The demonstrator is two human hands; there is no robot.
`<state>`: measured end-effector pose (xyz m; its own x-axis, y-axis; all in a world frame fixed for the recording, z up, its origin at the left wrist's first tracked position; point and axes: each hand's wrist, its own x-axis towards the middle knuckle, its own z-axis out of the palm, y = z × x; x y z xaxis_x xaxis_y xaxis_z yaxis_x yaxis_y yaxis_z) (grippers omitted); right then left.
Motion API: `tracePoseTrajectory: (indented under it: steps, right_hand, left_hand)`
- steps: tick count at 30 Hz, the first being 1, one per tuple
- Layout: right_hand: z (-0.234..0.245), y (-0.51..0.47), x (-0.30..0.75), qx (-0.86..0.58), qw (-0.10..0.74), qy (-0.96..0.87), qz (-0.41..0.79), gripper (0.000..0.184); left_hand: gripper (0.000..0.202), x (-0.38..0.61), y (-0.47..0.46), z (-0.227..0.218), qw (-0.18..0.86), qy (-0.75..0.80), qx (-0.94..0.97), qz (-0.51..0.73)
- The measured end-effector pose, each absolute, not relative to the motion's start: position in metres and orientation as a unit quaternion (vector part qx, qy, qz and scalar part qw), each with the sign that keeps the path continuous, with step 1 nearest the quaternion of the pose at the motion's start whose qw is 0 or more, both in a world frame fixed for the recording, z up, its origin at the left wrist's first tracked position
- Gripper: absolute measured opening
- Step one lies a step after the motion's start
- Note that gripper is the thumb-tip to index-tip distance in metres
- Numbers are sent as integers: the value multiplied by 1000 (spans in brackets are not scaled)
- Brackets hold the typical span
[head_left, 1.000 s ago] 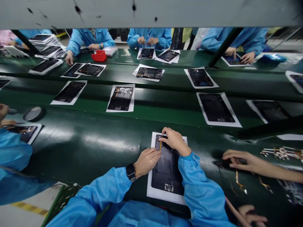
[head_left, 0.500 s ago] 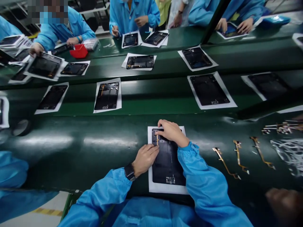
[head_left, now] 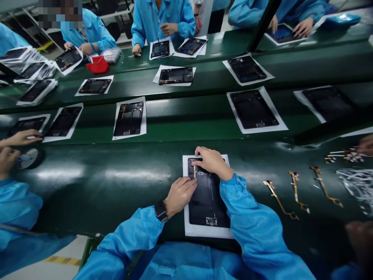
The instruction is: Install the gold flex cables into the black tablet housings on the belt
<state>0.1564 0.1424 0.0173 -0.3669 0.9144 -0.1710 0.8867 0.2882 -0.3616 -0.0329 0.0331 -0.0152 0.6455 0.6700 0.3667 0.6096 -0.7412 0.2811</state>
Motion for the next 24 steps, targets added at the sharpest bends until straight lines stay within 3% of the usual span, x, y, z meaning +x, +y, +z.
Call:
tracePoseTrajectory:
  steps: [8,12,16,24]
  right_hand:
    - [21,141,154,-565,38,-799,199,31]
    - [35,137,162,-553,75,-798,228,12]
    - [53,125,175,-519,111,-799,284,28]
    - [68,71,189,-561,134,-739,350,13]
  left_hand:
    - [20,-36,37,-3,94,345,913,198]
    - [27,-42,40,1,149,344,898,229]
    - [24,-44,41,1,148,343,900,223]
    - [25,-48,41,11,123,309,935,125]
